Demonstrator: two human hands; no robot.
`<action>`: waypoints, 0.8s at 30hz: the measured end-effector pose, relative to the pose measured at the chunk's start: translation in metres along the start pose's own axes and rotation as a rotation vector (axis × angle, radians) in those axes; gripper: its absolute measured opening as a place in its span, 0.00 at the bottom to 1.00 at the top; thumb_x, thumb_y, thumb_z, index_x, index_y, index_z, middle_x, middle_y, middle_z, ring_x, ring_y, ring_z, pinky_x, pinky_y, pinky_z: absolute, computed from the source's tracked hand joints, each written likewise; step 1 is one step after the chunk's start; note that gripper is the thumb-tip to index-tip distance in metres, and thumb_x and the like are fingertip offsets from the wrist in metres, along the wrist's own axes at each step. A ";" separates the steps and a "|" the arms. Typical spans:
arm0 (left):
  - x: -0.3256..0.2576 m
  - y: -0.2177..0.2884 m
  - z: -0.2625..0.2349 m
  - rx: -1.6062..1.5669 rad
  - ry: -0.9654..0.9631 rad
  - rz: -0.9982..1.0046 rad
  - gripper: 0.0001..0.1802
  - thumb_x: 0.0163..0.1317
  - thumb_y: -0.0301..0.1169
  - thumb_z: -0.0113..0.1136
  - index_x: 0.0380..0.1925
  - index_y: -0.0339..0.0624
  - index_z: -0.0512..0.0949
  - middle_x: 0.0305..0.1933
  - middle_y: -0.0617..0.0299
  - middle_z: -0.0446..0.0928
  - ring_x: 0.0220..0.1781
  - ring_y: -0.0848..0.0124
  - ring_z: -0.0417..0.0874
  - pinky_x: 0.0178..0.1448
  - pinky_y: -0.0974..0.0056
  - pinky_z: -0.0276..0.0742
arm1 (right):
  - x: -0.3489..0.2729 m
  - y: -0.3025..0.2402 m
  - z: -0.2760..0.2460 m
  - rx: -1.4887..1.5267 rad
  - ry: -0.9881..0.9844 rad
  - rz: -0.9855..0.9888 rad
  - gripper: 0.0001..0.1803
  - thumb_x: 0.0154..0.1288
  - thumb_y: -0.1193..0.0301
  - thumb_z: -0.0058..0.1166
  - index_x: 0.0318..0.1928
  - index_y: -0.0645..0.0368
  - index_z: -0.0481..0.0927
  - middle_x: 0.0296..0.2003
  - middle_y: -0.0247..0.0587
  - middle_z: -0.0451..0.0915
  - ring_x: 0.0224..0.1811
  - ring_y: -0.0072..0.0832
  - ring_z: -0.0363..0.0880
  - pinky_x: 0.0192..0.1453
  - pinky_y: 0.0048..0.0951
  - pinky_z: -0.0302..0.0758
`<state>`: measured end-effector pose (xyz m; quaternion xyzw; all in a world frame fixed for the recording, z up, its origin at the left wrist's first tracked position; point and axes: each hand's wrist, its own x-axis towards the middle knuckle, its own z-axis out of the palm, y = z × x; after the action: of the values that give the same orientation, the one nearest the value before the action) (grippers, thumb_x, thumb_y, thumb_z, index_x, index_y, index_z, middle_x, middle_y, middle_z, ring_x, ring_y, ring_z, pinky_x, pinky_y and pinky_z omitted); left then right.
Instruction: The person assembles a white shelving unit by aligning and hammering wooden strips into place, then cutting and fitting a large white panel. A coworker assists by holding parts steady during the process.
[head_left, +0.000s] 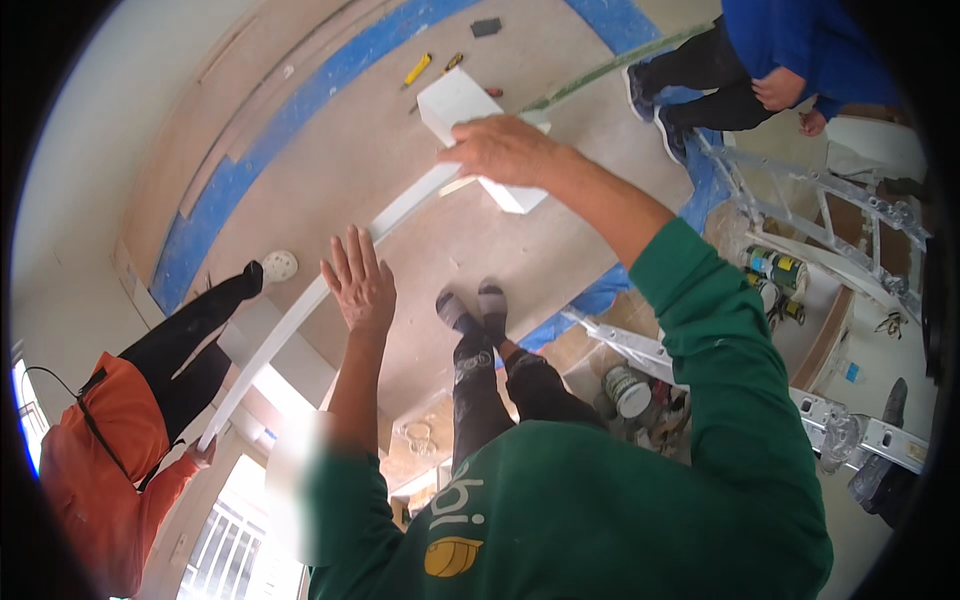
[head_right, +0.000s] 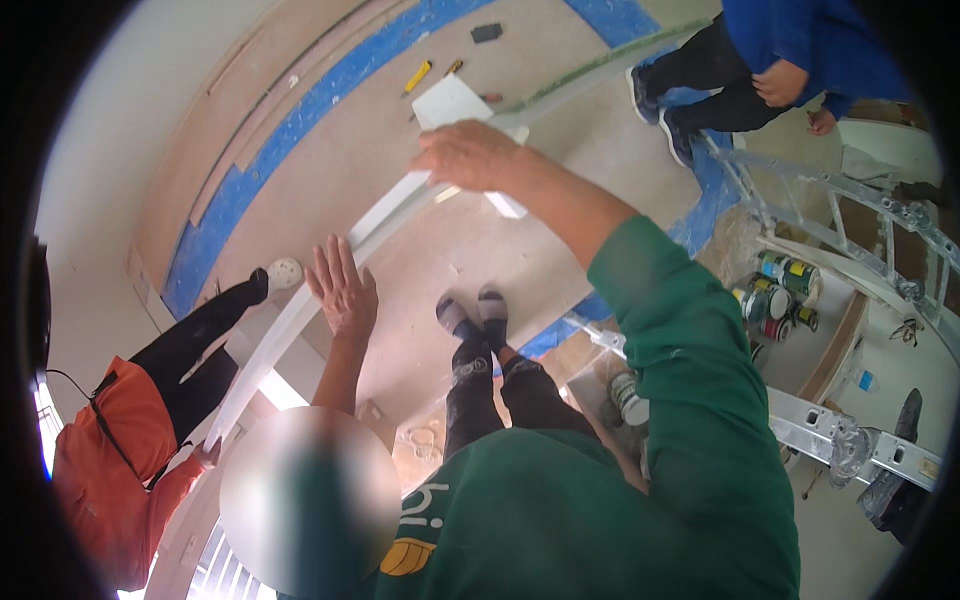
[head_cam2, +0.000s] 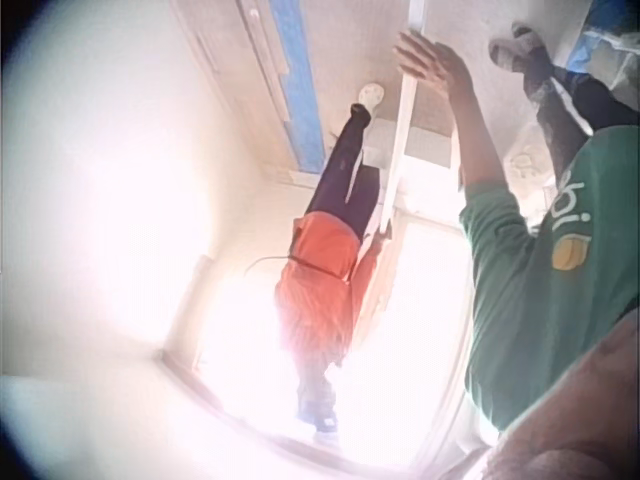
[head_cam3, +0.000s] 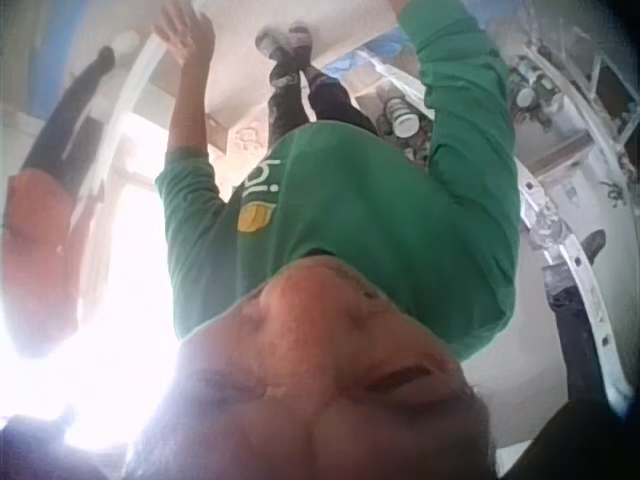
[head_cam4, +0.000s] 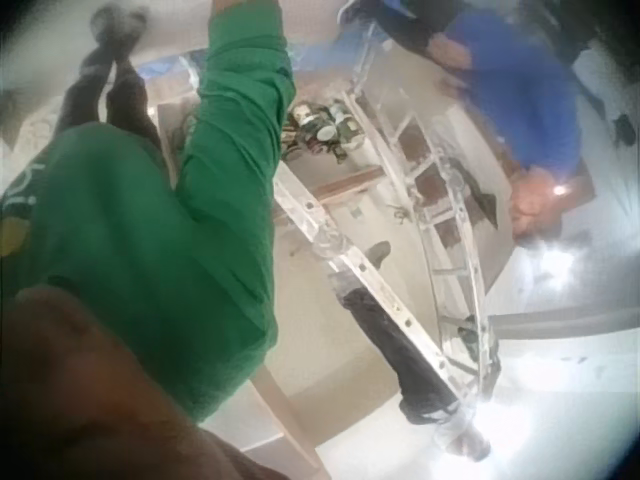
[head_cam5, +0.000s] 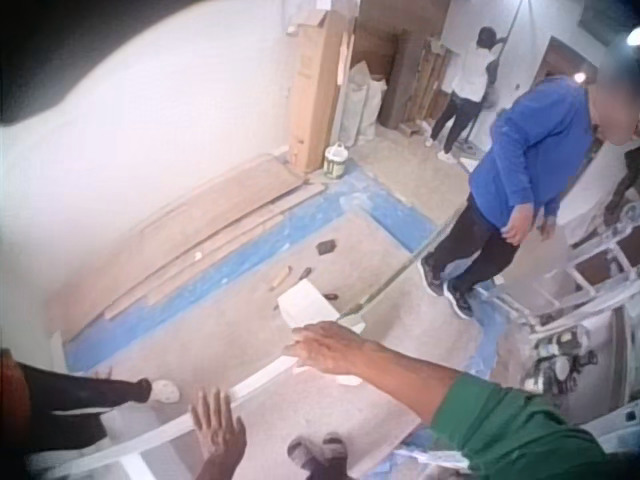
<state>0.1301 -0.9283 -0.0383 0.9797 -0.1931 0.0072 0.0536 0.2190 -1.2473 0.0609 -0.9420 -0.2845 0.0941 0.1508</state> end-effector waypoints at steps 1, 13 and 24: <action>0.001 0.000 0.000 0.005 -0.007 0.000 0.39 0.66 0.35 0.57 0.75 0.44 0.56 0.81 0.59 0.52 0.83 0.54 0.47 0.82 0.40 0.36 | -0.002 0.002 0.009 -0.031 0.016 0.014 0.11 0.61 0.64 0.63 0.44 0.48 0.82 0.40 0.38 0.78 0.47 0.39 0.82 0.50 0.41 0.78; -0.003 0.005 0.008 0.027 -0.009 0.016 0.44 0.61 0.34 0.63 0.76 0.44 0.54 0.81 0.57 0.52 0.83 0.52 0.46 0.80 0.39 0.40 | -0.003 0.014 0.029 0.010 -0.017 0.097 0.14 0.62 0.66 0.64 0.48 0.50 0.85 0.44 0.29 0.82 0.50 0.33 0.77 0.57 0.36 0.78; -0.003 0.003 0.009 -0.018 -0.021 0.010 0.40 0.65 0.33 0.57 0.76 0.47 0.54 0.82 0.61 0.49 0.84 0.54 0.43 0.81 0.39 0.36 | 0.003 0.016 0.028 0.033 -0.110 0.143 0.15 0.63 0.64 0.62 0.50 0.50 0.85 0.44 0.29 0.83 0.50 0.33 0.76 0.57 0.36 0.78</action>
<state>0.1260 -0.9308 -0.0472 0.9782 -0.1985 -0.0045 0.0603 0.2229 -1.2519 0.0289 -0.9506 -0.2230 0.1610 0.1436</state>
